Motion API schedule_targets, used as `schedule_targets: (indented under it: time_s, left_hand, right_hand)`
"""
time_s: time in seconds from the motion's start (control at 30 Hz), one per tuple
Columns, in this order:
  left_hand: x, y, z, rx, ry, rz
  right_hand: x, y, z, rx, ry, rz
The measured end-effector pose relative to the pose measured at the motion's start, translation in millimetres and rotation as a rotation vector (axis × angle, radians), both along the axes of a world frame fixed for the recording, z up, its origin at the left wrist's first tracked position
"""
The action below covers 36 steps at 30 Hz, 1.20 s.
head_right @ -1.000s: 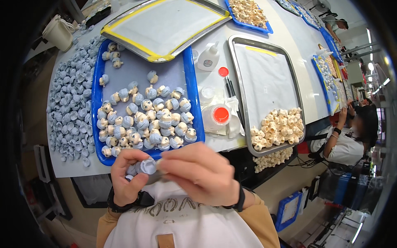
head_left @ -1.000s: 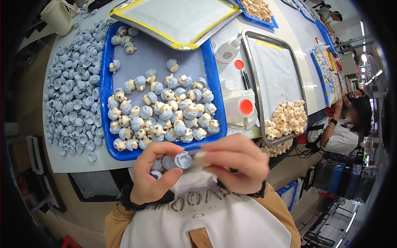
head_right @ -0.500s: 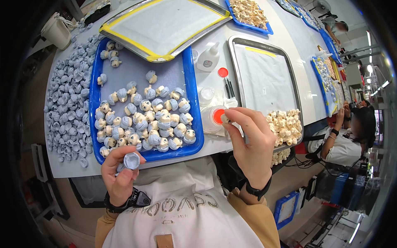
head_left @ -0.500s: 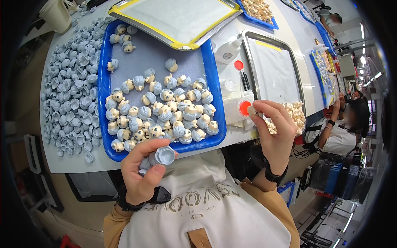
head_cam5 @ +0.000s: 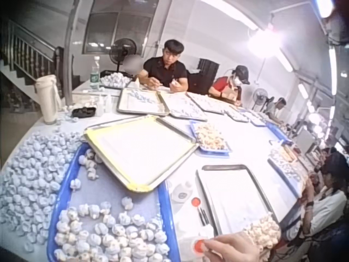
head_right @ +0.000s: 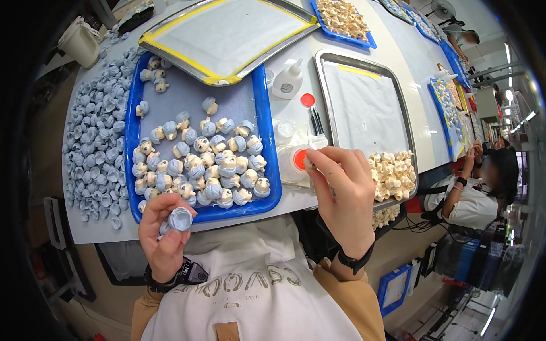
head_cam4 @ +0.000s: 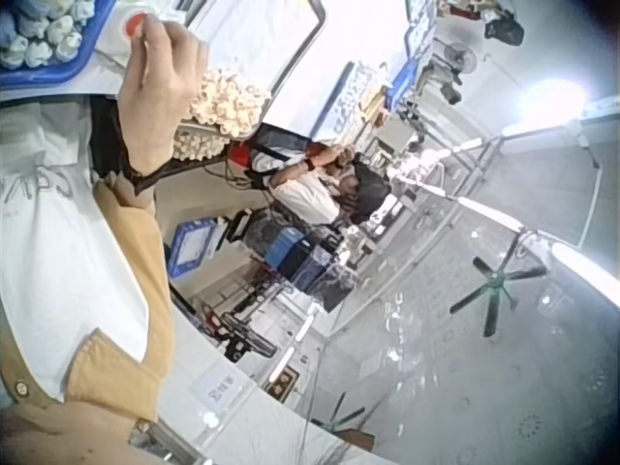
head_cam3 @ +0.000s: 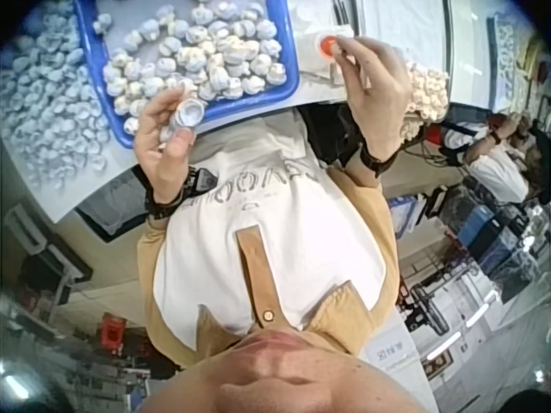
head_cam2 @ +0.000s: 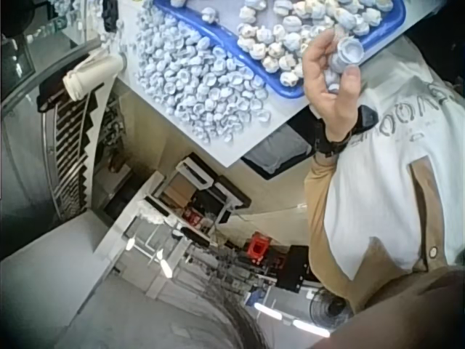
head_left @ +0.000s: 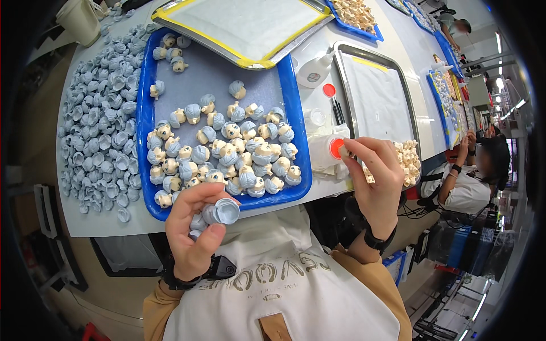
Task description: The person assembles small decorative items by picking a light-blue shell-like piece and a beige piece, applying glue from a squeeze bottle, and joining them. The person places the assembled items into a blue tray and occasionally moves trays on the table.
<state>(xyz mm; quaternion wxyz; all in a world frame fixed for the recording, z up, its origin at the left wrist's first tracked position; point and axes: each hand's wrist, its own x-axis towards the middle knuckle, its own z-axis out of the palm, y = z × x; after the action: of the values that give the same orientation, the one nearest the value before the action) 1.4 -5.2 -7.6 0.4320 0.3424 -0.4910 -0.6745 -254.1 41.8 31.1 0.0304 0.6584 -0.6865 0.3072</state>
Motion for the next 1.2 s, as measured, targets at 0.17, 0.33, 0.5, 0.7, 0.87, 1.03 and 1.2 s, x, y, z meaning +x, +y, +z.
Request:
schedule_targets:
  time_s: [0.17,0.33,0.5,0.7,0.87,1.03,1.2]
  left_hand:
    - [4,0,1,0.054,0.074,-0.064]
    - [4,0,1,0.037,0.082,-0.061]
    - [1,0,2,-0.017,0.074,-0.068]
    - [0,1,2,-0.02,0.075,-0.102]
    - [-4,0,4,-0.055,0.057,-0.134]
    - [-6,1,8,-0.063,-0.034,-0.181]
    - [-4,-1,4,-0.13,-0.011,-0.183]
  right_hand:
    - [0,0,-1,-0.016,0.055,0.007]
    - [1,4,-2,-0.039,0.034,-0.026]
    - [1,12,-9,-0.061,-0.042,-0.079]
    - [3,10,-7,-0.121,-0.078,-0.066]
    - [16,5,11,-0.165,-0.248,0.077]
    - [50,0,12,-0.16,-0.537,0.552]
    - [65,-7,5,-0.096,-0.413,0.58]
